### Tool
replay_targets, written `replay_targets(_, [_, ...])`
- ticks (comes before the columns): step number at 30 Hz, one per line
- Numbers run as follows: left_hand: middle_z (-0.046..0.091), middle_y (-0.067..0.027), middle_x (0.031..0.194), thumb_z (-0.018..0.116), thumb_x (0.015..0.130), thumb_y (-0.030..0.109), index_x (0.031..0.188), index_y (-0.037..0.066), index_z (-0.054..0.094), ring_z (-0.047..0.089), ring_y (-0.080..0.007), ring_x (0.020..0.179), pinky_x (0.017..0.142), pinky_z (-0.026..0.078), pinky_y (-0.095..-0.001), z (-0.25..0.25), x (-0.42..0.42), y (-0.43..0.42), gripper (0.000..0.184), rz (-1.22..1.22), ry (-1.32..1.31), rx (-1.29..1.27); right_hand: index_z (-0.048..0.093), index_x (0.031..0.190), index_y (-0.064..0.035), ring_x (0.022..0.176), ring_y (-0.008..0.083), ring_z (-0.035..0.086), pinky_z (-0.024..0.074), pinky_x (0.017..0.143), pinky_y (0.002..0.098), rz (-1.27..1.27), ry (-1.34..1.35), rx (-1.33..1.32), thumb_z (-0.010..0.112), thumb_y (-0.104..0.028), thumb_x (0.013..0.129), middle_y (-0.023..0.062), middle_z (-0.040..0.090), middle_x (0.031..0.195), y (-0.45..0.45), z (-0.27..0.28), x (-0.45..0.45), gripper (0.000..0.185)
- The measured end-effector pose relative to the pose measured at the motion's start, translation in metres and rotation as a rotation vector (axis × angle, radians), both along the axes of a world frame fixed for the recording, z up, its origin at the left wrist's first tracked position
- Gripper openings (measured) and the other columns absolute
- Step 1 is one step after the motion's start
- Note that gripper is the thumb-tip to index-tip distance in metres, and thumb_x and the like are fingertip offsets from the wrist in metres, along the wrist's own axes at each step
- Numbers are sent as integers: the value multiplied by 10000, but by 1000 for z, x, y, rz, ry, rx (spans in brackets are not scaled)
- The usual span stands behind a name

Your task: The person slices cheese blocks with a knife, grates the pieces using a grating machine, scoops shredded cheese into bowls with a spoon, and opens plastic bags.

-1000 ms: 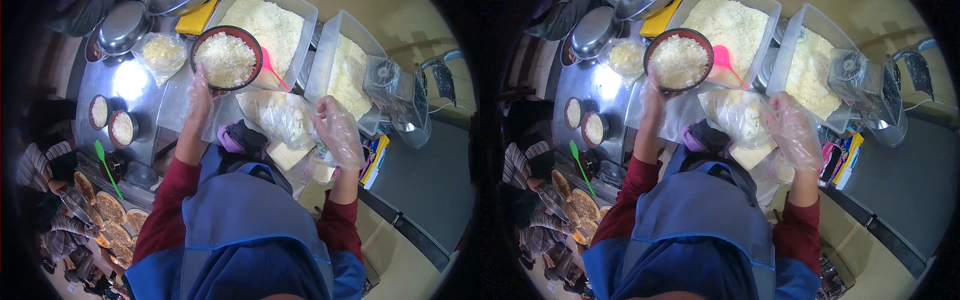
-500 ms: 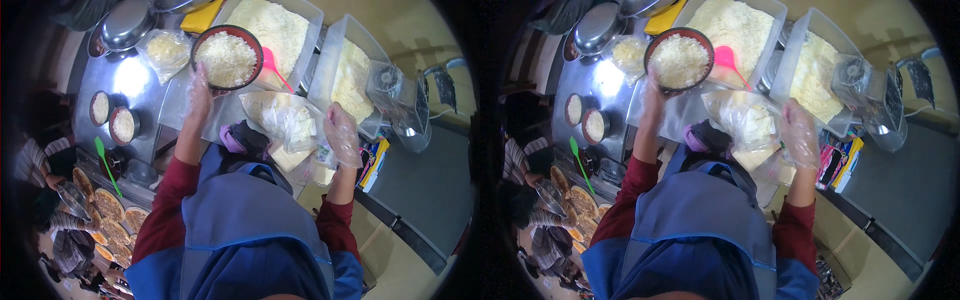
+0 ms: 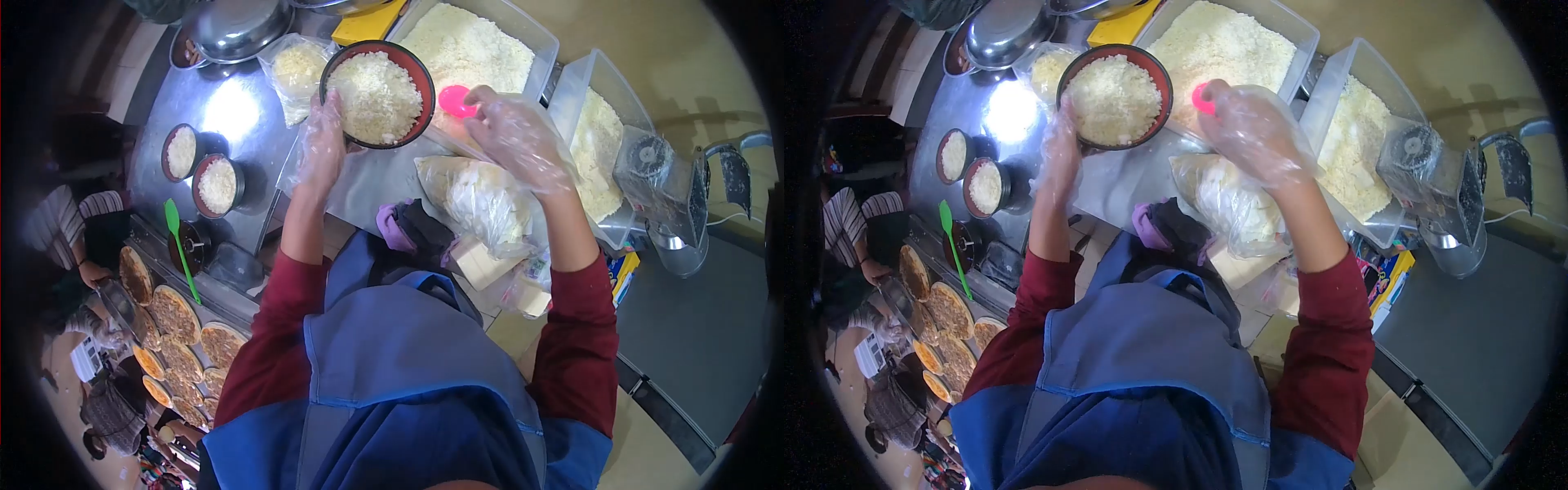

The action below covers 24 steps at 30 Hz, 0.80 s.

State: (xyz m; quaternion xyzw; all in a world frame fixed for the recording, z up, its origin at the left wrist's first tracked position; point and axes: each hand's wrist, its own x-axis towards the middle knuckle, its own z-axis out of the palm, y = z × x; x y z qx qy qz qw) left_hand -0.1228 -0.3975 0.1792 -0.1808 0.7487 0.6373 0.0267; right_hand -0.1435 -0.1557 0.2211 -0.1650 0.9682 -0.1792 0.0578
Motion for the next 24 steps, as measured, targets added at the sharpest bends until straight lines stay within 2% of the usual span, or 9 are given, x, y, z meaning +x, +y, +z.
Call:
replay_targets(1, [573, -174, 1211, 330, 972, 559, 1399, 3, 333, 612, -241, 1041, 763, 539, -330, -2, 0, -5, 702, -28, -54, 167, 573, 1079, -63, 786, 300, 668, 512, 695, 405, 5, 0, -1, 554, -247, 889, 157, 668, 842, -7, -6, -10, 265])
replay_targets(2, [565, -161, 1232, 304, 961, 601, 1379, 5, 368, 607, -239, 1065, 804, 546, -351, -5, 0, -10, 731, -59, -108, 336, 558, 1117, -51, 809, 303, 671, 518, 713, 406, -30, -86, 219, 545, -241, 889, 161, 673, 873, -12, -13, -21, 297])
replay_targets(3, [565, -161, 1232, 304, 961, 601, 1379, 5, 368, 607, -239, 1065, 804, 546, -351, -10, 1, -13, 731, -61, -108, 338, 542, 1154, -40, 831, 306, 674, 523, 732, 408, -68, -171, 441, 536, -236, 889, 166, 678, 904, -14, -21, -30, 329])
replay_targets(6, [596, -138, 1195, 293, 960, 609, 1352, 29, 404, 648, -219, 994, 776, 558, -342, -29, 3, -22, 708, -23, -80, 334, 549, 1208, -39, 920, 304, 656, 503, 819, 424, -82, -234, 564, 498, -234, 863, 162, 683, 967, 1, -74, -47, 400])
replay_targets(9, [559, -123, 1215, 364, 969, 554, 1369, 54, 368, 625, -183, 998, 714, 567, -325, -37, 5, -35, 640, 18, -44, 401, 457, 1324, -16, 979, 298, 649, 507, 845, 410, -70, -233, 592, 477, -225, 882, 160, 676, 1021, 2, -100, -39, 490])
replay_targets(16, [546, -110, 1224, 374, 975, 533, 1387, 86, 355, 624, -188, 981, 709, 563, -338, -32, 5, -42, 608, 60, -30, 393, 408, 1339, 38, 1044, 319, 631, 500, 885, 418, -126, -282, 524, 506, -183, 884, 222, 650, 1055, 21, -125, -53, 516])
replay_targets(19, [538, -114, 1234, 376, 975, 533, 1398, 95, 342, 624, -195, 982, 712, 563, -341, -32, 5, -41, 610, 74, -31, 378, 492, 1241, 69, 1014, 327, 644, 502, 884, 417, -117, -319, 496, 527, -164, 870, 241, 652, 1024, 25, -127, -66, 440])
replay_targets(22, [531, -122, 1241, 374, 974, 535, 1403, 94, 331, 624, -204, 985, 721, 564, -346, -32, 3, -37, 617, 76, -30, 356, 610, 1056, 30, 935, 345, 663, 519, 808, 426, 64, -219, 457, 531, -155, 864, 236, 665, 975, 27, -160, -83, 277])
replay_targets(24, [529, -126, 1243, 372, 974, 537, 1404, 90, 327, 623, -208, 987, 726, 564, -349, -31, 3, -34, 621, 79, -47, 345, 641, 877, -22, 794, 270, 678, 519, 672, 387, 450, -218, 563, 540, -187, 870, 195, 679, 860, 19, -176, -93, 194])
